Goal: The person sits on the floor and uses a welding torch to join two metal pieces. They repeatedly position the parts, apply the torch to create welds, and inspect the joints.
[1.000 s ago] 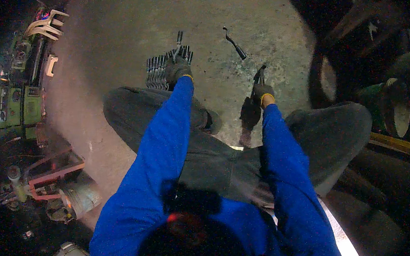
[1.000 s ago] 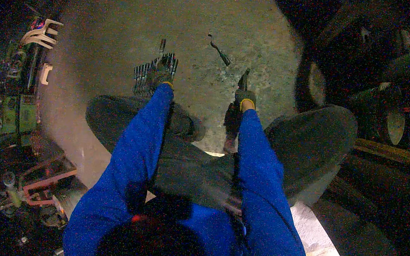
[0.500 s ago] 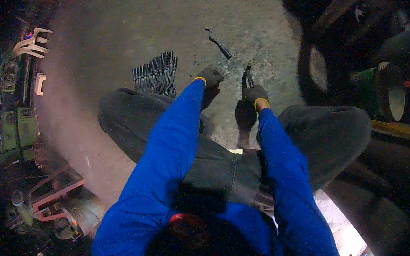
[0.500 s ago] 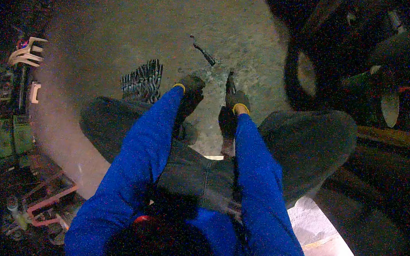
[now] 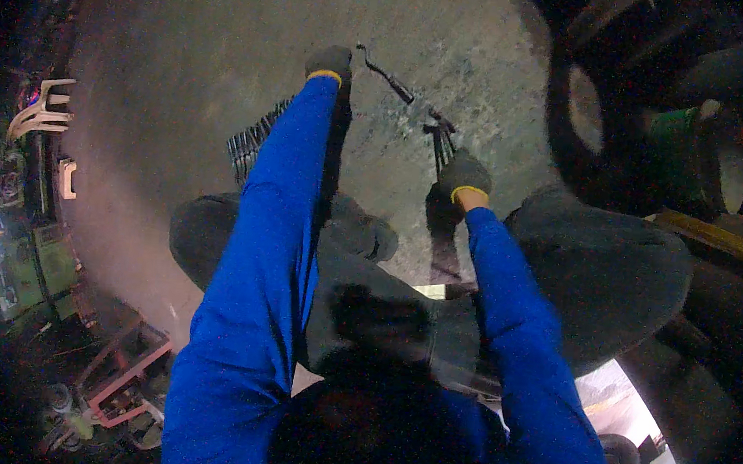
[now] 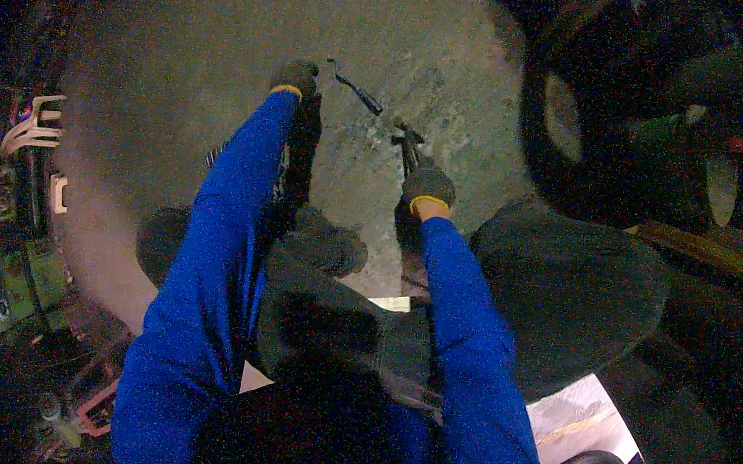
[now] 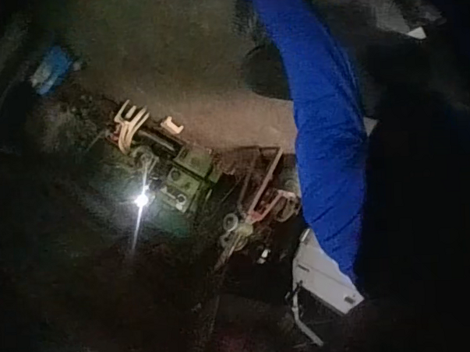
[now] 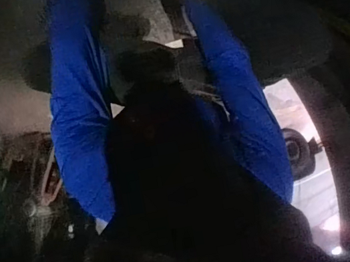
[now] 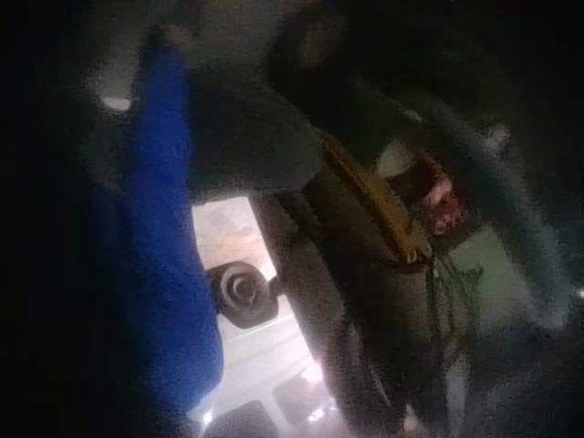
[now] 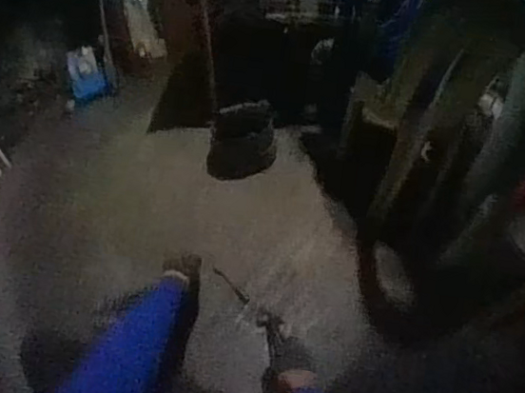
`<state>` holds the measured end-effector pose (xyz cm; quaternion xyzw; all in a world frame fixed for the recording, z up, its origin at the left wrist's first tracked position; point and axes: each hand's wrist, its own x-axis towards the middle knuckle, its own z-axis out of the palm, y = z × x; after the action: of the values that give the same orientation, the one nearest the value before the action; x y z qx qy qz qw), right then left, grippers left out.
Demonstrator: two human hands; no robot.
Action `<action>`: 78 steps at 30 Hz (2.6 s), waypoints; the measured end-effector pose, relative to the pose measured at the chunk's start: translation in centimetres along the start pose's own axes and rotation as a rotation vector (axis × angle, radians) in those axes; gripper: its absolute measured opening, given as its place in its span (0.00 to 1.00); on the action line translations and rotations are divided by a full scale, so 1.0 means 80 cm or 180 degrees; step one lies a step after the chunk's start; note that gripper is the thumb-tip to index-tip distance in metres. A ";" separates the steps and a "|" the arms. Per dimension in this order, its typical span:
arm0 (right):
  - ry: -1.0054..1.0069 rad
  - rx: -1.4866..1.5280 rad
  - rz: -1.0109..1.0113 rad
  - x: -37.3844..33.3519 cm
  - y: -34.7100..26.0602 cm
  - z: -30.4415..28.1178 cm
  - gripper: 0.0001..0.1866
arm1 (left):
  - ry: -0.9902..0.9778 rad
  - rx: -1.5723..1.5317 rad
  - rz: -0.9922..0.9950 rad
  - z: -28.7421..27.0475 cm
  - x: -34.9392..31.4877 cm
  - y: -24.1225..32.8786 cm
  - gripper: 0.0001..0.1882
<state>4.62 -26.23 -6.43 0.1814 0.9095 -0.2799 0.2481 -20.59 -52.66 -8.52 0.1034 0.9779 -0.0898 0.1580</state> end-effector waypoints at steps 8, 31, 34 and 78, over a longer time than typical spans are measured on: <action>-0.0470 -0.0187 0.0036 0.024 -0.019 0.007 0.21 | -0.1623 0.0194 0.0595 0.086 -0.101 -0.014 0.24; -0.0333 -0.0234 0.0097 0.037 0.026 0.004 0.21 | -0.0740 -0.0497 -0.0424 0.054 -0.034 -0.035 0.20; -0.0387 -0.0283 0.0063 0.039 0.032 0.001 0.21 | 0.0246 -0.0888 -0.0206 0.017 0.005 0.016 0.18; 0.2584 -0.1422 0.0358 0.000 0.345 -0.709 0.24 | 0.0162 -0.2573 0.0348 0.036 -0.068 0.150 0.21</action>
<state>-2.28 29.19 22.86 0.2674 0.9598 0.0303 -0.0801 -11.96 -42.63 -11.17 0.0870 0.9311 0.3129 0.1662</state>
